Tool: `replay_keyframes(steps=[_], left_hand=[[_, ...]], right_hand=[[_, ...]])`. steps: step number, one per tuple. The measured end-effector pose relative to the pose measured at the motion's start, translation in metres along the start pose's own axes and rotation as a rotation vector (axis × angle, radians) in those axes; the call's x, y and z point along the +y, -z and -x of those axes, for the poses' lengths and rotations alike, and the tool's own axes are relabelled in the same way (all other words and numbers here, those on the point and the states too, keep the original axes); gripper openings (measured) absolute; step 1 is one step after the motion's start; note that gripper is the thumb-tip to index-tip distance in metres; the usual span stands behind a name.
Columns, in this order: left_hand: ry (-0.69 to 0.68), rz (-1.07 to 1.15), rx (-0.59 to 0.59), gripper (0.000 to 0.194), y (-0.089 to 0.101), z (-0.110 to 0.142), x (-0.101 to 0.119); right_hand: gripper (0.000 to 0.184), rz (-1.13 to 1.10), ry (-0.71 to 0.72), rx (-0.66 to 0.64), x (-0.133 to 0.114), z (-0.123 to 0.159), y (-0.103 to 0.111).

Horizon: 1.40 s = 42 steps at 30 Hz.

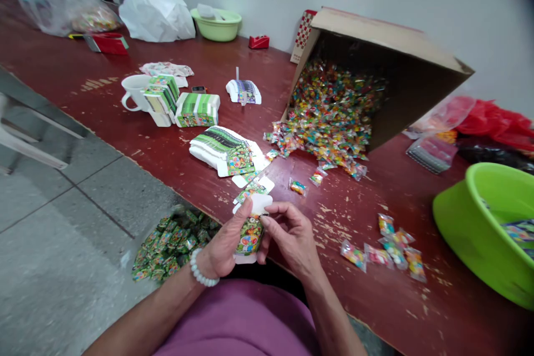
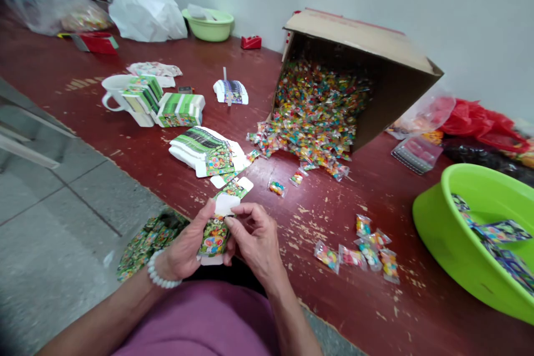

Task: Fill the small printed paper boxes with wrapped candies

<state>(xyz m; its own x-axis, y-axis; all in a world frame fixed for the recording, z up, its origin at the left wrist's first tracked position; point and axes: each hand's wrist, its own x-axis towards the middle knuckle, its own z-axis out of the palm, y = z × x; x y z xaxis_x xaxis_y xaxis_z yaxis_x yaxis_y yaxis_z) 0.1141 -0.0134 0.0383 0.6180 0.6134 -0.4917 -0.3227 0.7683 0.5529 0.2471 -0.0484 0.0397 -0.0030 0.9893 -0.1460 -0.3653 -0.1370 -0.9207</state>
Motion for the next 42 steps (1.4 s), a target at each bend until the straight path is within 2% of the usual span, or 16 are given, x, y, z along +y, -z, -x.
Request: replay_keyframes(steps=[2, 6, 9, 11, 13, 17, 20, 24, 26, 28, 32, 35, 39, 42], left_hand=[[-0.028, -0.043, -0.013, 0.065, 0.002, 0.000, -0.001], [0.004, -0.150, -0.230, 0.070, 0.005, 0.006, 0.003], [-0.038, -0.303, -0.271, 0.048, 0.006, 0.012, 0.005], [-0.099, -0.380, -0.223, 0.035, 0.005, 0.013, 0.005], [-0.151, -0.397, -0.138, 0.032, 0.003, 0.013, 0.003], [-0.265, -0.457, 0.064, 0.032, -0.001, 0.007, -0.003], [-0.344, -0.569, 0.144, 0.034, -0.001, 0.004, -0.008], [-0.294, -0.685, 0.137, 0.037, -0.002, 0.008, -0.007], [-0.244, -0.719, 0.079, 0.039, -0.002, 0.011, -0.004], [-0.217, -0.758, -0.005, 0.033, -0.001, 0.015, 0.000], [-0.213, -0.832, -0.064, 0.027, 0.000, 0.020, 0.006], [-0.188, -0.779, -0.134, 0.017, -0.002, 0.020, 0.009], [-0.296, -0.743, -0.228, 0.037, -0.002, 0.017, 0.014], [-0.266, -0.720, -0.222, 0.038, 0.000, 0.014, 0.011]], right_hand=[[0.029, -0.064, -0.018, -0.008, 0.002, 0.000, 0.001], [0.028, -0.188, -0.027, -0.024, 0.003, 0.000, 0.008], [0.026, -0.214, 0.020, -0.005, 0.002, 0.000, 0.013], [0.023, -0.215, 0.026, -0.033, 0.002, 0.001, 0.012], [0.024, -0.214, 0.029, -0.019, 0.002, 0.001, 0.009], [0.039, -0.182, 0.083, 0.172, 0.002, 0.000, 0.000], [0.046, -0.112, 0.109, 0.256, 0.004, -0.002, -0.003], [0.029, -0.028, 0.025, 0.199, 0.007, -0.001, -0.001], [0.029, -0.006, 0.028, 0.194, 0.006, 0.001, 0.000], [0.029, 0.010, 0.042, 0.164, 0.002, 0.002, 0.001], [0.029, 0.102, 0.032, 0.044, -0.006, 0.004, 0.001], [0.029, 0.142, 0.013, -0.043, -0.007, 0.006, 0.002], [0.034, 0.062, 0.055, -0.103, -0.006, 0.007, 0.003], [0.036, 0.034, 0.037, -0.109, -0.007, 0.008, 0.002]])
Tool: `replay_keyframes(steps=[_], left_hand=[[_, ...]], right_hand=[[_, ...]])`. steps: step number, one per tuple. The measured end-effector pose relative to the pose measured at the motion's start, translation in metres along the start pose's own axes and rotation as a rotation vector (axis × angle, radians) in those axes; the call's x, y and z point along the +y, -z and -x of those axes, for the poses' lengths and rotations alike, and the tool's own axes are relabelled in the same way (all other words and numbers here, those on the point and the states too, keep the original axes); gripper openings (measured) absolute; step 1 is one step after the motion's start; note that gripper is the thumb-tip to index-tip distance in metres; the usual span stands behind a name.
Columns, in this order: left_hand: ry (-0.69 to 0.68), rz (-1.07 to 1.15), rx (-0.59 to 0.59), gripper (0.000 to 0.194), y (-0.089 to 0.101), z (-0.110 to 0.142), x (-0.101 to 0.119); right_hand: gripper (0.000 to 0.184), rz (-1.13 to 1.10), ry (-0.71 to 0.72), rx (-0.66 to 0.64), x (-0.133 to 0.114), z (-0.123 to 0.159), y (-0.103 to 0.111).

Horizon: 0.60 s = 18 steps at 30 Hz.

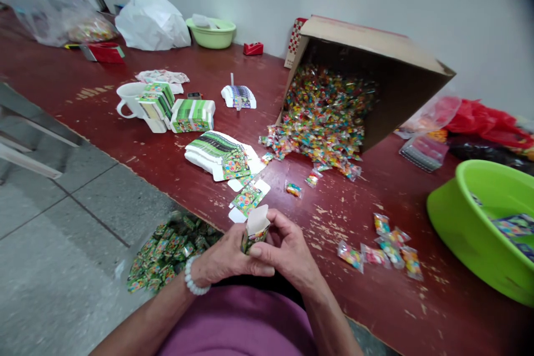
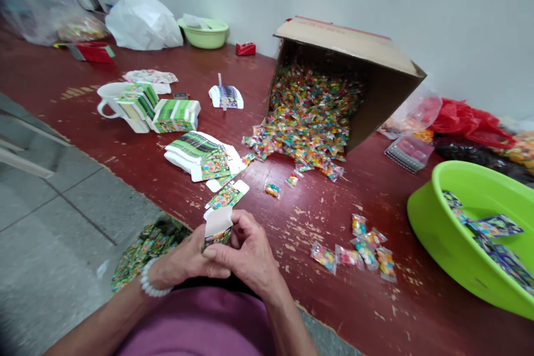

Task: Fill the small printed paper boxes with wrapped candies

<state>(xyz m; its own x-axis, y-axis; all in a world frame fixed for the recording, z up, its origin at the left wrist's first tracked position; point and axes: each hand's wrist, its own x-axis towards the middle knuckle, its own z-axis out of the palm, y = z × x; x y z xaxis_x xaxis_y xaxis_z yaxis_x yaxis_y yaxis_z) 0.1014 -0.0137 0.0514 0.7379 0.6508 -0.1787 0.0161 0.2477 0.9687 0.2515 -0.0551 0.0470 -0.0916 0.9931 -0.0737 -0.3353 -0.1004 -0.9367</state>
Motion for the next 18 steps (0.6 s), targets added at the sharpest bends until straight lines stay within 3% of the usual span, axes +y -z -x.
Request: replay_keyframes(steps=[6, 9, 14, 18], left_hand=[[0.108, 0.164, 0.091, 0.033, -0.009, -0.001, -0.012], [0.111, 0.223, 0.095, 0.030, -0.011, -0.004, -0.015], [0.113, 0.253, 0.157, 0.026, -0.009, -0.005, -0.018], [0.080, 0.226, 0.263, 0.028, -0.006, -0.002, -0.015]], right_hand=[[0.025, 0.041, -0.094, -0.003, 0.000, 0.004, -0.001], [0.027, 0.185, -0.042, 0.036, 0.003, 0.005, -0.001], [0.025, 0.473, 0.185, 0.191, 0.008, 0.002, 0.001], [0.028, 0.507, 0.135, 0.225, 0.007, 0.001, 0.004]])
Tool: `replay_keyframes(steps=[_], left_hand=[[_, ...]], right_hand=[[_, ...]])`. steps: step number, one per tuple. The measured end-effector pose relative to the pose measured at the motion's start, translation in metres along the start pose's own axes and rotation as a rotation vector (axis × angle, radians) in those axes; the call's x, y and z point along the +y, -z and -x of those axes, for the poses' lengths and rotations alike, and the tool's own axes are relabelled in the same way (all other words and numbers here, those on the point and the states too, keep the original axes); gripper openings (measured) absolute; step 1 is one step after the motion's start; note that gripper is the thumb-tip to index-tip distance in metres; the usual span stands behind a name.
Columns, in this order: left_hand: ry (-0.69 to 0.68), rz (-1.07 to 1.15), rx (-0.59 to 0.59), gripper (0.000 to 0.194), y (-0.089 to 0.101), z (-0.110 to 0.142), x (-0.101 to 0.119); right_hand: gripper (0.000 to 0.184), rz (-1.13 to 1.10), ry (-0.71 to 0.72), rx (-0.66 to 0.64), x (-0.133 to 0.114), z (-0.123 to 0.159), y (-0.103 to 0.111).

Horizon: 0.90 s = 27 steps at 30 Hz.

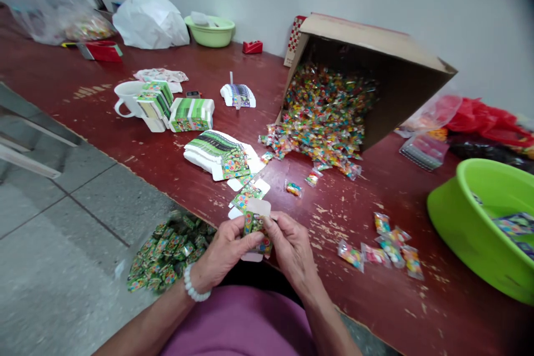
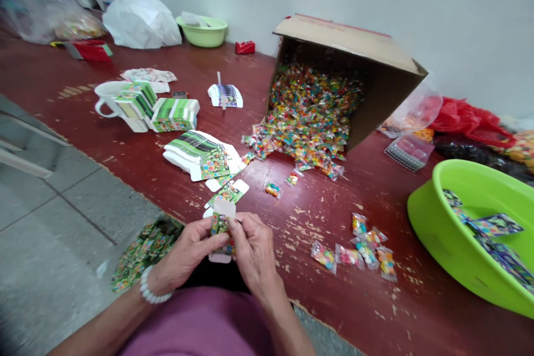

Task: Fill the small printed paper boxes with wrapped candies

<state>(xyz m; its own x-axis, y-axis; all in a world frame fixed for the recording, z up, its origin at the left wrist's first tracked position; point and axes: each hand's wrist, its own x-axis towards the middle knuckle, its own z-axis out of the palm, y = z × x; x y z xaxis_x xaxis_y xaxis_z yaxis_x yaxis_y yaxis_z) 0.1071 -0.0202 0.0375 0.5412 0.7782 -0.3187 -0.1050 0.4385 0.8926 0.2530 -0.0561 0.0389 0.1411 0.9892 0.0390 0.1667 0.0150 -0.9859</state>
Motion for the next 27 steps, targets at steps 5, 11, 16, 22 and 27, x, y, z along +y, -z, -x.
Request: replay_keyframes(steps=[5, 11, 16, 22, 27], left_hand=[[-0.074, -0.004, 0.125, 0.046, -0.002, 0.000, -0.004], [-0.246, -0.252, 0.292, 0.057, -0.003, 0.003, -0.006], [-0.213, -0.290, 0.246, 0.052, -0.003, 0.004, -0.003], [-0.163, -0.224, 0.204, 0.048, 0.000, 0.002, -0.002], [-0.074, -0.038, 0.102, 0.052, 0.001, -0.001, 0.007]], right_hand=[[0.027, -0.085, -0.052, 0.025, 0.000, 0.000, -0.004], [0.037, -0.330, -0.136, 0.214, 0.011, 0.002, -0.013], [0.021, -0.289, -0.072, 0.249, 0.014, 0.003, -0.013], [0.022, -0.239, -0.055, 0.283, 0.016, 0.004, -0.012], [0.023, -0.223, -0.057, 0.255, 0.017, 0.003, -0.011]])
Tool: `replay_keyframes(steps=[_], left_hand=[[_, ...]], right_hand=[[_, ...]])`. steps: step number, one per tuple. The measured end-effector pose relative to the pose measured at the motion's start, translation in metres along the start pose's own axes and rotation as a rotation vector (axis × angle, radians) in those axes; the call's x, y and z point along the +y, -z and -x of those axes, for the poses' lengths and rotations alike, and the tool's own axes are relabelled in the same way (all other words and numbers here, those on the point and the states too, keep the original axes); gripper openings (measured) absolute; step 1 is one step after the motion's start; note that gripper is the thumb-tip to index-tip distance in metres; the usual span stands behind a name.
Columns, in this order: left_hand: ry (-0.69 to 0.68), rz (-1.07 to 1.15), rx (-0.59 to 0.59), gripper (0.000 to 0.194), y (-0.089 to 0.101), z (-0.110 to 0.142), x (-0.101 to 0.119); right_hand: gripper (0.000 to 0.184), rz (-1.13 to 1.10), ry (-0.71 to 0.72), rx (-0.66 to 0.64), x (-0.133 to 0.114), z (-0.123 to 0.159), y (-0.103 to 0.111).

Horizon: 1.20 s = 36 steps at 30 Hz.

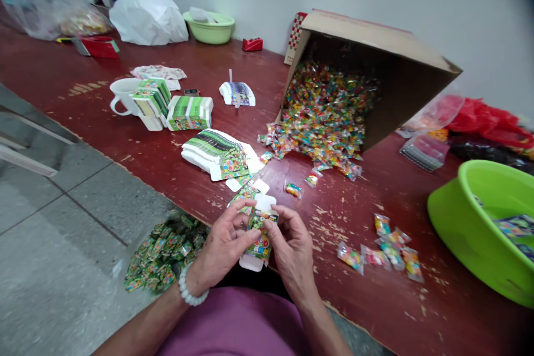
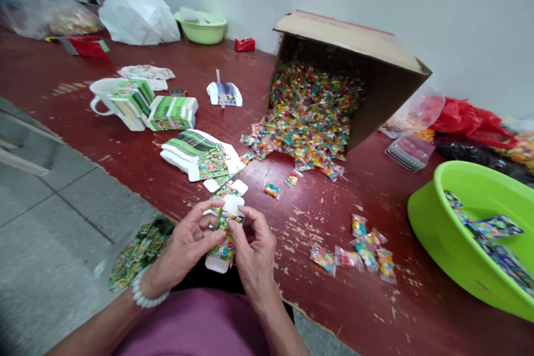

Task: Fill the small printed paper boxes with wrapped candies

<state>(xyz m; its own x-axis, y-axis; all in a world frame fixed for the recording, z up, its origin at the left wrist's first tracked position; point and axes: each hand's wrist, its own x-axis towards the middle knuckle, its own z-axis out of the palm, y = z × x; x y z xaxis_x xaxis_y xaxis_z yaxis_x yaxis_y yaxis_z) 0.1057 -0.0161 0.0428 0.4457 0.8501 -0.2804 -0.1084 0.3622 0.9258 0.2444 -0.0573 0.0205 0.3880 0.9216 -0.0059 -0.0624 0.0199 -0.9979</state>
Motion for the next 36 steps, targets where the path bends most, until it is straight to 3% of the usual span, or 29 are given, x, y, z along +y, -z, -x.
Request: replay_keyframes(steps=[6, 11, 16, 21, 31, 36], left_hand=[[-0.015, -0.007, -0.053, 0.052, 0.006, -0.003, 0.000], [-0.037, -0.082, -0.100, 0.037, 0.011, -0.003, 0.002], [-0.048, -0.024, -0.098, 0.032, 0.009, -0.001, 0.004], [-0.050, 0.084, -0.117, 0.033, 0.009, 0.000, 0.000], [-0.038, 0.048, -0.174, 0.022, 0.012, -0.002, 0.000], [-0.044, -0.011, -0.111, 0.017, 0.008, -0.004, 0.004]], right_hand=[[0.025, 0.025, 0.003, -0.021, 0.004, -0.001, 0.002], [0.025, 0.022, 0.010, -0.094, 0.004, 0.001, 0.002], [0.038, 0.094, 0.063, -0.028, -0.001, 0.004, 0.001], [0.020, 0.078, 0.109, -0.081, 0.002, 0.005, 0.003], [0.017, 0.066, 0.019, -0.080, -0.005, 0.001, 0.005], [0.021, 0.014, -0.044, -0.081, -0.006, 0.000, 0.005]])
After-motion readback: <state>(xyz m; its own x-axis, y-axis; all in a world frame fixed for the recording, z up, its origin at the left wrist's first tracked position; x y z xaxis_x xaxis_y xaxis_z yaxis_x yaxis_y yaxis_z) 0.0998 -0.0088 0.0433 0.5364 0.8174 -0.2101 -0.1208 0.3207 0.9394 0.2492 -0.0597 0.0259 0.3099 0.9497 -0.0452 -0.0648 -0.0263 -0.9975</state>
